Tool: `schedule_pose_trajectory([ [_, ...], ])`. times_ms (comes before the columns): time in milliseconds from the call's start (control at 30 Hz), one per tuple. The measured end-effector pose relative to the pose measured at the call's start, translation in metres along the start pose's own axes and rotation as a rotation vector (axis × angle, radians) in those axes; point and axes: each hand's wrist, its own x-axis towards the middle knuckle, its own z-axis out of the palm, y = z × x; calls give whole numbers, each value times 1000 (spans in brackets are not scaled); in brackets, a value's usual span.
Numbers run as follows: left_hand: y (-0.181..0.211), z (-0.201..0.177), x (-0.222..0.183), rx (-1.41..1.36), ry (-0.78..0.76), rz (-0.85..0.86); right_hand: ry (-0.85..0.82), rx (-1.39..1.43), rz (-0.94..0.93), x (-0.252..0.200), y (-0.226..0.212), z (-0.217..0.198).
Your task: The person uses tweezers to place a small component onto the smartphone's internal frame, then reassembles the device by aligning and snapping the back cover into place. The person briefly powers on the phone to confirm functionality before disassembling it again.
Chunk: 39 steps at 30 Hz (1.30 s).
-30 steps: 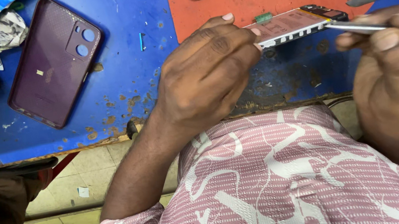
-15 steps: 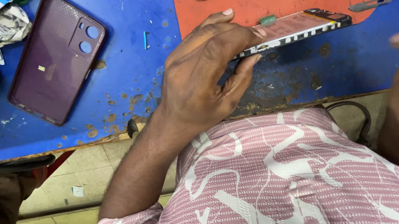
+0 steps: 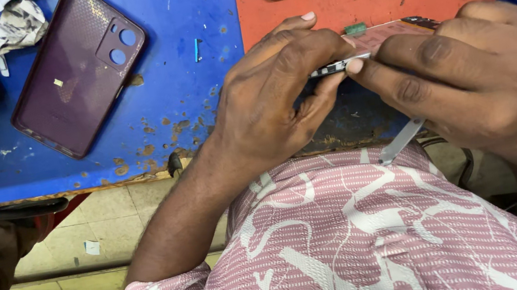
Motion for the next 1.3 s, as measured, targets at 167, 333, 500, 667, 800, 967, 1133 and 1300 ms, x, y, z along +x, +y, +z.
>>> schedule_pose_trajectory([
  [167,0,-1,2,-24,0,-23,11,29,1,-3,4,5],
  [333,0,0,2,-5,22,-14,24,58,37,-16,5,8],
  [500,-3,2,-2,-27,21,-19,-1,188,174,-30,11,2],
  [667,-2,2,-4,-59,6,-36,-12,-26,225,-32,3,3],
  [800,2,-2,-3,-16,37,-65,64,80,325,-36,-7,6],
  [967,26,9,-8,-301,370,-237,328,493,667,-46,-25,20],
  [1133,23,39,-8,-871,313,-490,521,840,789,-40,-48,48],
  [1300,10,36,-14,-860,251,-523,295,777,640,-33,-35,31],
])
